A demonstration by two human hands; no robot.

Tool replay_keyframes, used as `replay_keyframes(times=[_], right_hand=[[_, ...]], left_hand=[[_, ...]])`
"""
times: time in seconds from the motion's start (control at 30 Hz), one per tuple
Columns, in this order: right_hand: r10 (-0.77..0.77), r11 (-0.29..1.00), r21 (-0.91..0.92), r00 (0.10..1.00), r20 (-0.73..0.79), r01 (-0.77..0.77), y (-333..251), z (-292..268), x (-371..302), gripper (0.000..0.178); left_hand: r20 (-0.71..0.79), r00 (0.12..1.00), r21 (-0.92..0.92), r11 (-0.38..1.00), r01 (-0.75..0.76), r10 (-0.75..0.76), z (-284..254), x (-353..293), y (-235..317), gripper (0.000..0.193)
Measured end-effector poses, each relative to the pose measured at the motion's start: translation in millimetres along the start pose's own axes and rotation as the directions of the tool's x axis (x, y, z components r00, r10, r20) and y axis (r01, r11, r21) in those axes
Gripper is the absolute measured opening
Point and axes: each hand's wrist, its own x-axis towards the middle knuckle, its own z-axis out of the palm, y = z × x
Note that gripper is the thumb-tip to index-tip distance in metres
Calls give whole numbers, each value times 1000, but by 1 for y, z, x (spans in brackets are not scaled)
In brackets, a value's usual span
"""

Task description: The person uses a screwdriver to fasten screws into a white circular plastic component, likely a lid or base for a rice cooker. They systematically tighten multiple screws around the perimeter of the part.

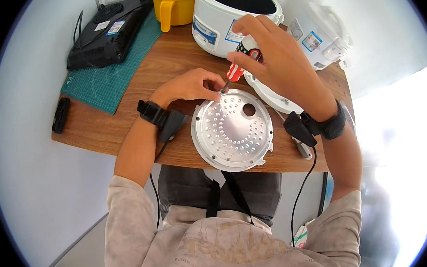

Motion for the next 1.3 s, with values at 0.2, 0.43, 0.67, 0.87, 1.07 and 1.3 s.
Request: replay_keyframes(times=[0.2, 0.43, 0.67, 0.87, 1.07, 1.3], right_hand=[[-51, 991, 133, 992, 117, 35, 5, -16, -5, 33], [69, 961, -272, 996, 56, -51, 13, -9, 2, 35], [-119, 992, -58, 987, -104, 114, 7, 4, 3, 25], [-118, 983, 151, 990, 78, 106, 5, -15, -7, 33], [-178, 978, -116, 984, -21, 174, 20, -14, -1, 26], [44, 924, -381, 998, 34, -27, 6, -4, 10, 33]], left_hand=[[-14, 1000, -40, 999, 17, -18, 1, -2, -1, 33], [-21, 999, -13, 999, 43, -43, 3, 0, 2, 33], [-19, 999, 11, 1000, 29, -28, 1, 1, 0, 34], [-20, 1000, -66, 998, -21, 19, 4, 0, -8, 29], [-31, 999, 9, 999, 36, -36, 4, -1, 6, 29], [-23, 998, -38, 998, 50, -51, 5, -2, 3, 36]])
